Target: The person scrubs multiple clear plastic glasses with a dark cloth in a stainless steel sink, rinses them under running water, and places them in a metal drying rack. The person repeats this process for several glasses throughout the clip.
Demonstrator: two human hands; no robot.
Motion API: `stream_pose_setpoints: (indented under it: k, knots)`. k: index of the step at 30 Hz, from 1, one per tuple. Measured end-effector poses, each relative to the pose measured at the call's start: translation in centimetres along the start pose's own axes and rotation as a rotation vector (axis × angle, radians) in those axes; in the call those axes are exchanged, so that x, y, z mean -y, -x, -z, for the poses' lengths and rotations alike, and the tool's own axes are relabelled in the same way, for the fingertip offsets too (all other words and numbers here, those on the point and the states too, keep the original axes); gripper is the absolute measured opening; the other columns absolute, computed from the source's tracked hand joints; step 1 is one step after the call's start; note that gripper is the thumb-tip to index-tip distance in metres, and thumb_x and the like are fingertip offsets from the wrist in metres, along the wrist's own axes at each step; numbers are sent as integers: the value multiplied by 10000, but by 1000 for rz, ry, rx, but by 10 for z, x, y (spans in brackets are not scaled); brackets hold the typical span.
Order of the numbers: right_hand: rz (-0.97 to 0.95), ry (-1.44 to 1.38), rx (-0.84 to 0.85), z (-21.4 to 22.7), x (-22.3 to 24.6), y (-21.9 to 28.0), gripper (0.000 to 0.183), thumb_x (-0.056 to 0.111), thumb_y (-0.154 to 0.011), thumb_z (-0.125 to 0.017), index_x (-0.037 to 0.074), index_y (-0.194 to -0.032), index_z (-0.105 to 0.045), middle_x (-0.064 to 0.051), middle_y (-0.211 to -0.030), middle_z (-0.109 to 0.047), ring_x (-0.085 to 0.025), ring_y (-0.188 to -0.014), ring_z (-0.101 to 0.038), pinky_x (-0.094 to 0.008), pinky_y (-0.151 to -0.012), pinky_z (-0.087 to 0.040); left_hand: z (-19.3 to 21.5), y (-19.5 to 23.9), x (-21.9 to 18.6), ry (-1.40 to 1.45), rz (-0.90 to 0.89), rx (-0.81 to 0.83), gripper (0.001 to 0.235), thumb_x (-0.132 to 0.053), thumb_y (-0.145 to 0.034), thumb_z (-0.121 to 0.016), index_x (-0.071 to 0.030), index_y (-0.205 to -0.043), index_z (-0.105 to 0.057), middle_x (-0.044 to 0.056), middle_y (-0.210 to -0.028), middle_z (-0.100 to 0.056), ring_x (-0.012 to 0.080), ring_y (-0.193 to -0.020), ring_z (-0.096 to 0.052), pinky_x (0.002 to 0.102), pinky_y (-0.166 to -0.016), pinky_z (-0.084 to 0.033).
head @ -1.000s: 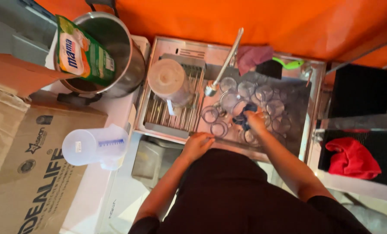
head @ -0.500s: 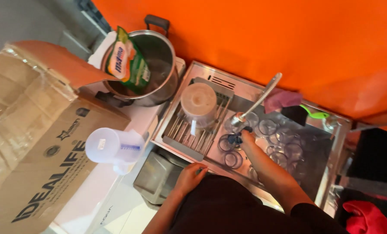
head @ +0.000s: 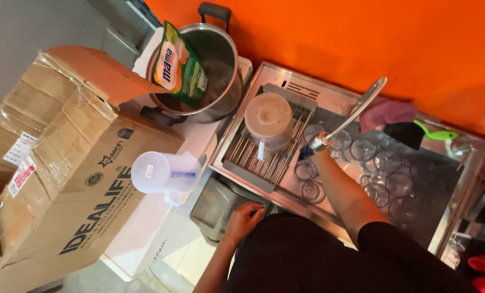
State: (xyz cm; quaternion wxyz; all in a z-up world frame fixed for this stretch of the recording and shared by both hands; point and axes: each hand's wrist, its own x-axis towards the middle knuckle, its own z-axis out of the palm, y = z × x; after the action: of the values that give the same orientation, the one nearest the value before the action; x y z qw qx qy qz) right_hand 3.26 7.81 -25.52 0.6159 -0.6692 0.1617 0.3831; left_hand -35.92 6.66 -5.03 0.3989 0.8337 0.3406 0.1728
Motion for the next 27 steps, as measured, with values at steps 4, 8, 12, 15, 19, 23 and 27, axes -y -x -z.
stream_pose_setpoints:
  k: [4, 8, 12, 15, 19, 23, 27]
  knots:
    - [92, 132, 67, -3, -5, -3, 497, 183, -804, -757, 84, -1270, -616, -187, -1189, -662, -337, -1122, -613, -506, -905, -489, -2, -1, 8, 18, 10, 7, 169, -286, -926, -754, -151, -1017, -796, 34, -965, -785, 235, -912, -750, 342, -809, -579]
    - [173, 264, 112, 13, -17, -9, 551, 166, -823, -721, 63, -1354, -615, -213, -1278, -647, -367, -1253, -588, -527, -1027, -491, -10, -21, 9, 89, -88, 37, 137, -241, -940, -774, -126, -1011, -796, 103, -917, -783, 317, -897, -751, 394, -801, -591]
    - [182, 397, 29, 55, -19, -36, 558, 295, -783, -869, 96, -1256, -648, -239, -1090, -703, -378, -994, -714, -506, -767, -600, -29, -53, 4, 122, -156, 137, 149, -196, -935, -764, -82, -1028, -774, 147, -961, -774, 362, -940, -734, 441, -835, -579]
    - [258, 54, 62, 91, 13, 23, 378, 88, -767, -847, 76, -1107, -683, -133, -882, -681, -296, -764, -698, -455, -590, -573, -70, -84, 10, -29, -284, 199, 189, -264, -935, -758, -118, -1054, -770, 132, -945, -766, 344, -934, -738, 422, -836, -590]
    - [352, -122, -41, 131, 41, 115, 391, 43, -734, -827, 81, -1101, -700, -122, -921, -705, -256, -800, -707, -422, -657, -578, -155, -138, 50, -265, -487, 345, 355, -235, -862, -760, -125, -1194, -700, 177, -1087, -724, 379, -1068, -699, 500, -901, -570]
    - [375, -17, -273, 198, 22, 142, 369, 57, -702, -802, 105, -1056, -711, -97, -903, -671, -236, -835, -649, -380, -772, -510, -216, -187, 66, -610, -403, 641, 628, -121, -851, -733, -119, -1444, -525, 225, -1362, -631, 437, -1309, -561, 684, -982, -469]
    - [344, 181, -433, 246, -6, 179, 426, 150, -710, -829, 179, -1128, -751, -111, -936, -711, -264, -938, -683, -405, -810, -500, -256, -194, 118, -685, -379, 649, 286, -166, -896, -658, -126, -1173, -719, 142, -1073, -738, 359, -1081, -695, 621, -889, -533]
